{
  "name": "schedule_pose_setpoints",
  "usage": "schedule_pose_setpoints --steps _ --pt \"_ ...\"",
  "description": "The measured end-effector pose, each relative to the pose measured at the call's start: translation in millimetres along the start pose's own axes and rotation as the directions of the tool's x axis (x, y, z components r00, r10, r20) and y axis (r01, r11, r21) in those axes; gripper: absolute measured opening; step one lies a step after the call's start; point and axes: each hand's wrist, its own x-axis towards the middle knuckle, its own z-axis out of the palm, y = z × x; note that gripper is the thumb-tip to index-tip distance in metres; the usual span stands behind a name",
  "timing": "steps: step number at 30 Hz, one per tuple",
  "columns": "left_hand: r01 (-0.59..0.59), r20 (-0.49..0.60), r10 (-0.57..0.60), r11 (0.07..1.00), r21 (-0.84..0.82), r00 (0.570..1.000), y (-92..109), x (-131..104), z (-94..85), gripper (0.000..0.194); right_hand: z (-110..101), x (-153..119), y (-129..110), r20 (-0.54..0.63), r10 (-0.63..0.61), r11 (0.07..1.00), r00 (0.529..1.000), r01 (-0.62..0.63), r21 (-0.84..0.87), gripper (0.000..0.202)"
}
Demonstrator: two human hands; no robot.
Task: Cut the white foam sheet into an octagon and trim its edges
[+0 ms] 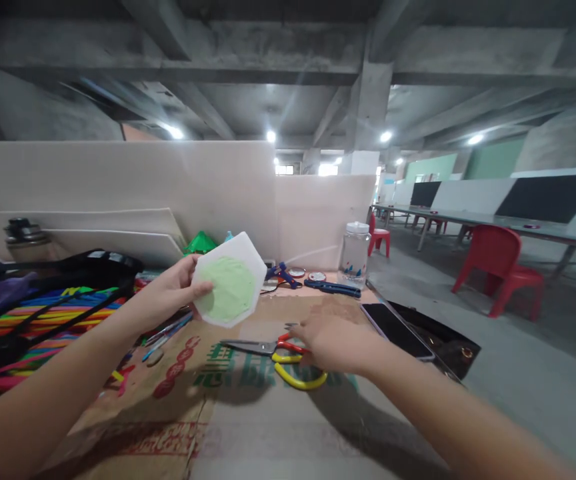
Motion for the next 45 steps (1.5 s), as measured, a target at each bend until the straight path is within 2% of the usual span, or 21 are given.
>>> schedule_pose_setpoints --steps 3,5,8,11,13,16,20,22,25,30,41,43,45 --pt "-0.015 0.001 0.015 0.999 0.034 1.0 -4.0 2.1 0.9 0.039 22.5 17.9 -1.8 0.099 -0.058 0.998 0.993 0.057 0.018 0.031" --pt "-0.023 -0.027 0.025 0.998 0.054 0.999 -8.5 4.2 -0.1 0.037 31.3 23.3 -2.4 0.139 -0.028 0.998 0.99 0.019 0.068 0.035" --pt "0.016 -0.102 -0.014 1.0 0.013 0.995 -15.2 6.6 0.4 0.037 40.8 24.8 -4.1 0.182 0.037 0.993 0.983 -0.056 0.103 0.052" --pt "0.009 -0.183 -0.026 0.995 -0.095 0.983 -18.4 7.3 3.7 0.039 53.2 23.5 -4.7 0.104 0.073 0.978 0.992 -0.092 0.189 0.057" --pt "-0.003 -0.203 -0.023 0.992 -0.13 0.979 -18.4 7.4 4.7 0.04 63.0 23.9 -3.1 0.028 0.107 0.942 0.994 -0.11 0.316 0.044" --pt "-0.021 -0.205 -0.004 0.993 -0.118 0.979 -18.1 8.2 0.4 0.04 74.9 28.0 1.0 -0.061 0.187 0.83 0.981 -0.124 0.544 0.025" --pt "-0.083 -0.24 0.063 0.994 -0.076 0.969 -20.2 12.1 -10.8 0.034 78.9 31.9 1.8 -0.187 0.262 0.598 0.947 -0.008 0.802 0.042" --pt "-0.104 -0.258 0.083 0.992 -0.069 0.963 -21.2 13.9 -14.1 0.033 76.6 29.7 -1.7 -0.22 0.268 0.512 0.938 0.055 0.857 0.038" --pt "-0.1 -0.274 0.083 0.994 -0.048 0.958 -21.8 14.5 -13.7 0.034 73.1 23.4 -10.3 -0.241 0.259 0.486 0.935 0.09 0.87 0.031" --pt "-0.08 -0.268 0.079 0.997 0.008 0.96 -23.3 12.9 -8.4 0.037 78.0 18.2 -22.1 -0.263 0.257 0.444 0.93 0.128 0.887 0.033" --pt "-0.056 -0.255 0.074 0.996 0.076 0.964 -26.1 12.4 -3.6 0.042 77.2 16.7 -27.2 -0.28 0.297 0.427 0.913 0.135 0.894 0.034" --pt "-0.026 -0.197 0.057 0.988 0.153 0.979 -25.1 12.8 -3.9 0.044 79.4 18.3 -30.2 -0.272 0.324 0.376 0.906 0.141 0.916 0.034" --pt "0.009 -0.11 0.015 0.978 0.207 0.994 -25.5 13.4 -2.6 0.046 82.5 21.6 -32.4 -0.257 0.368 0.276 0.894 0.159 0.948 0.035"
